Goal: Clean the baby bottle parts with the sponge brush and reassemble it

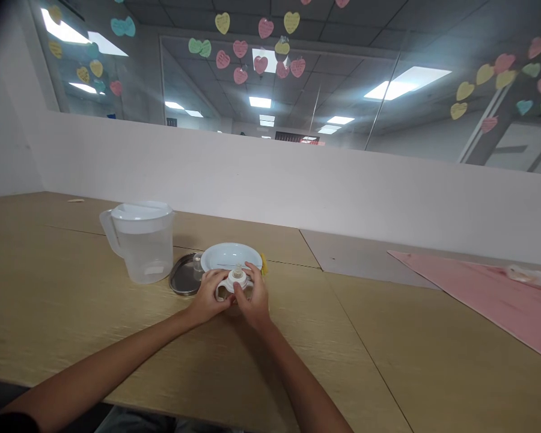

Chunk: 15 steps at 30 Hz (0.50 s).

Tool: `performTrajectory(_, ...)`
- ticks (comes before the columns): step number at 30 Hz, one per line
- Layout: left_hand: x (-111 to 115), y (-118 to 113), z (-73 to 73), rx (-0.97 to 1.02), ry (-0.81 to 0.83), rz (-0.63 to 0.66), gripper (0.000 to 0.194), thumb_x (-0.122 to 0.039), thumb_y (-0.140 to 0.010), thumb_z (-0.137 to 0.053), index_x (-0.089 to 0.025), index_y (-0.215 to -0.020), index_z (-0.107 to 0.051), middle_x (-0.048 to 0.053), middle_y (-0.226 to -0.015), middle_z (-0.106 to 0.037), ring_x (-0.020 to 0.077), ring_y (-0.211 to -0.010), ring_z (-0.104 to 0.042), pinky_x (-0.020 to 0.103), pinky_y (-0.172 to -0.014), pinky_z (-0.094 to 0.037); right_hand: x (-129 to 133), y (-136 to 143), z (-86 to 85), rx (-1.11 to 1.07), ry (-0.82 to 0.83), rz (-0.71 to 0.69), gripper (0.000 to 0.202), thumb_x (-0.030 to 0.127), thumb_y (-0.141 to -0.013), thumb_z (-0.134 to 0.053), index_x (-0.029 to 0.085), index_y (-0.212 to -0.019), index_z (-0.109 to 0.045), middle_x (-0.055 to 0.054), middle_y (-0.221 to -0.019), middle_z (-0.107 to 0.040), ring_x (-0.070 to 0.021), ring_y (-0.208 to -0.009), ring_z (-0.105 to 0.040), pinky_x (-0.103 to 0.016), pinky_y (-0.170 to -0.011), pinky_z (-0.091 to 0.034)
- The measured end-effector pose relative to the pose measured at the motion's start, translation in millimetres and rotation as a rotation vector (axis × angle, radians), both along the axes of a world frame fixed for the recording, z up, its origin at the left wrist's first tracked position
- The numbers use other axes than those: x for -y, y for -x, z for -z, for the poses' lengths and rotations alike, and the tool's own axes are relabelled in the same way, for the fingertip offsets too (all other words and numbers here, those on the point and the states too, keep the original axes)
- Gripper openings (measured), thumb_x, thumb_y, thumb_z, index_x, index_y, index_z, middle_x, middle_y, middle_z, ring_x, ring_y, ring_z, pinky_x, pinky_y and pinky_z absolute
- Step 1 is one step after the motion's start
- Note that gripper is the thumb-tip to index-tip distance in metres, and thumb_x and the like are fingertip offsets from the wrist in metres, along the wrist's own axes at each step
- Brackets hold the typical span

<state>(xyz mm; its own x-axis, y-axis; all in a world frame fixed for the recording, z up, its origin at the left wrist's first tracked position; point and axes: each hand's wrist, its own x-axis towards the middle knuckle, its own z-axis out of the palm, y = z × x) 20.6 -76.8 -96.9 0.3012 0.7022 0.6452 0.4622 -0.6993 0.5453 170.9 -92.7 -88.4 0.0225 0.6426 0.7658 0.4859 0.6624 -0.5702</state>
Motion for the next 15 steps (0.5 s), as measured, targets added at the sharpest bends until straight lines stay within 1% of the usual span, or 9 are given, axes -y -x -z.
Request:
performTrajectory(1,0.4,-0.5,0.7,0.007,0.006,0.000,0.055,-0.029,-0.068,-0.062,-0.021,-0.120,-0.050,0.008,-0.112,-0.059,0.0267,-0.108,-0.050,0.042,-0.096,-0.031,-1.1,0.9,0.7,-0.010,0.009,0.021,0.044,0.033,-0.078,-0.056,0.018,-0.118,-0.045,-0.007,-0.097,-0.064,-0.0187,-0.090,-0.062,-0.035,-0.081,-0.050)
performTrajectory(4,1.1,-2.3,3.8,0.058,0.027,-0.018,0.074,-0.029,-0.068,-0.062,-0.018,-0.135,-0.033,0.009,-0.107,-0.059,0.0258,-0.106,-0.051,0.043,-0.098,-0.029,-3.1,2.2,0.7,-0.003,0.036,0.118,0.046,0.037,-0.072,-0.063,0.018,-0.111,-0.049,-0.006,-0.093,-0.062,-0.0197,-0.087,-0.060,-0.036,-0.078,-0.050)
performTrajectory(6,0.7,-2.8,5.9,0.074,0.034,-0.021,0.079,-0.030,-0.069,-0.061,-0.017,-0.138,-0.027,0.008,-0.104,-0.059,0.0256,-0.106,-0.051,0.044,-0.100,-0.028,-3.2,1.2,-0.8,0.017,0.049,0.141,0.047,0.039,-0.070,-0.064,0.018,-0.109,-0.050,-0.007,-0.093,-0.060,-0.0203,-0.087,-0.059,-0.037,-0.078,-0.050)
performTrajectory(8,-0.5,-2.4,7.5,0.067,0.031,-0.009,0.079,-0.030,-0.070,-0.061,-0.018,-0.139,-0.025,0.008,-0.104,-0.059,0.0258,-0.107,-0.050,0.044,-0.100,-0.027,-2.4,-1.1,-2.9,0.032,0.050,0.097,0.047,0.039,-0.073,-0.061,0.018,-0.113,-0.049,-0.007,-0.097,-0.060,-0.0206,-0.091,-0.058,-0.037,-0.080,-0.049)
performTrajectory(12,-2.2,-1.3,9.0,0.063,0.018,0.005,0.075,-0.032,-0.071,-0.060,-0.017,-0.138,-0.027,0.009,-0.106,-0.058,0.0257,-0.107,-0.050,0.045,-0.100,-0.028,0.5,-3.9,-6.6,0.025,0.087,-0.041,0.045,0.035,-0.079,-0.054,0.018,-0.119,-0.045,-0.009,-0.106,-0.060,-0.0204,-0.098,-0.058,-0.036,-0.084,-0.047)
performTrajectory(13,-2.2,-1.5,9.2,0.067,0.014,0.004,0.075,-0.032,-0.071,-0.060,-0.017,-0.137,-0.028,0.009,-0.106,-0.058,0.0256,-0.107,-0.050,0.044,-0.100,-0.028,1.0,-3.3,-6.9,0.014,0.104,-0.043,0.045,0.035,-0.078,-0.055,0.019,-0.119,-0.045,-0.008,-0.105,-0.060,-0.0204,-0.098,-0.058,-0.036,-0.084,-0.047)
performTrajectory(15,-1.8,-2.6,9.9,0.078,0.006,-0.005,0.073,-0.032,-0.071,-0.060,-0.017,-0.136,-0.029,0.009,-0.105,-0.058,0.0256,-0.106,-0.050,0.044,-0.099,-0.029,1.3,-0.3,-6.5,-0.012,0.127,0.001,0.044,0.035,-0.075,-0.059,0.019,-0.114,-0.047,-0.008,-0.101,-0.060,-0.0208,-0.095,-0.058,-0.036,-0.084,-0.047)
